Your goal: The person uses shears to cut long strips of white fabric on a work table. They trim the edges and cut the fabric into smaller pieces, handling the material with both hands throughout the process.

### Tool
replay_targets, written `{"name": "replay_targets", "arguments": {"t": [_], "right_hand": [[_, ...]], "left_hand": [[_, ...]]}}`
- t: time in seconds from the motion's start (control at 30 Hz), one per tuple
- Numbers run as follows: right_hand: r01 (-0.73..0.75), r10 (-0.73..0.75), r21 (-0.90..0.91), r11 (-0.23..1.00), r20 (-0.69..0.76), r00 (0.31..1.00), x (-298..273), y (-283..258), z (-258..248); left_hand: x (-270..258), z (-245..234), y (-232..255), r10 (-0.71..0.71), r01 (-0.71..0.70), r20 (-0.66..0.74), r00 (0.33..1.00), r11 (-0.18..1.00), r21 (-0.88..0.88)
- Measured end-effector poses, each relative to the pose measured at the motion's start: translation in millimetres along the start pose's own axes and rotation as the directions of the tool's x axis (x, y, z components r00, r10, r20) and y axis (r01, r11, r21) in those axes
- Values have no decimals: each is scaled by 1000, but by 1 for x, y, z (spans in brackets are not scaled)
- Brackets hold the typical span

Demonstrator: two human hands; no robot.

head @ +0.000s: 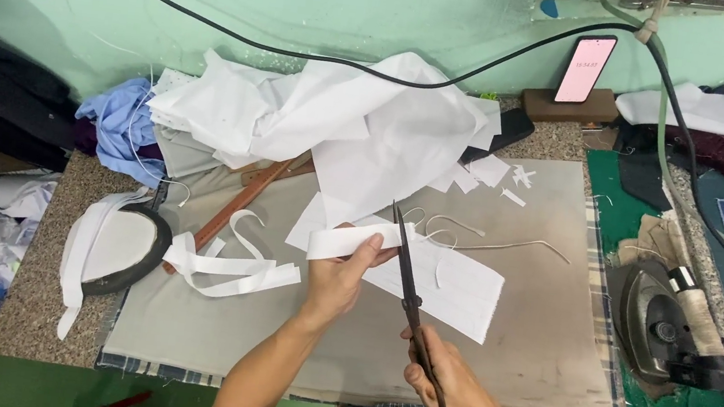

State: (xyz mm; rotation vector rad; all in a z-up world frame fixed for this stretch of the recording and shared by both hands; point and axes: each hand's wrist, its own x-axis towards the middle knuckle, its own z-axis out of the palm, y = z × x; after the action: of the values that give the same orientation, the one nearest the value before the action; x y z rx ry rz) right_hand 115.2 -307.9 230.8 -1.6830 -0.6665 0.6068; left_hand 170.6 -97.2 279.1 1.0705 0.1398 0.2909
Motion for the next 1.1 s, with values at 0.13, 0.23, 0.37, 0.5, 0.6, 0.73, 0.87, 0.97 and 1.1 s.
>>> {"name": "replay_targets", "arguments": {"t": [0.13, 0.23, 0.37, 0.5, 0.6, 0.73, 0.87, 0.97, 1.1], "right_hand": [[-63, 63, 30, 998, -2, 998, 1, 2, 0], [-111, 112, 90, 990, -3, 994, 1, 8, 0], [-249, 247, 240, 938, 39, 968, 3, 14, 1], [-192, 187, 192, 962, 45, 981, 2, 17, 0], [-271, 267, 195, 943, 43, 963, 4, 17, -1], [-47, 42, -73, 996, -56, 998, 7, 19, -4], [-85, 82, 108, 990, 26, 996, 11, -1, -11], [-15, 7, 124, 992, 59, 998, 13, -9, -13], [78, -76, 162, 984, -16, 997, 20, -10, -13]], "left_hand": [[3, -2, 0, -18, 18, 20, 1000, 1000, -9], [4, -2, 2, -43, 45, 56, 998, 999, -30], [5, -8, -1, -25, 29, 74, 997, 998, -51], [6, -9, -3, -14, 17, 89, 996, 999, -37], [5, -8, -3, 14, -13, 74, 997, 1000, -19], [5, -8, -7, 14, -11, 64, 998, 999, -42], [3, -2, -7, 35, -35, 29, 999, 999, -7], [-2, 5, -4, 38, -39, 50, 998, 999, 32], [-6, 13, -1, -3, 0, 25, 1000, 994, 109]]}}
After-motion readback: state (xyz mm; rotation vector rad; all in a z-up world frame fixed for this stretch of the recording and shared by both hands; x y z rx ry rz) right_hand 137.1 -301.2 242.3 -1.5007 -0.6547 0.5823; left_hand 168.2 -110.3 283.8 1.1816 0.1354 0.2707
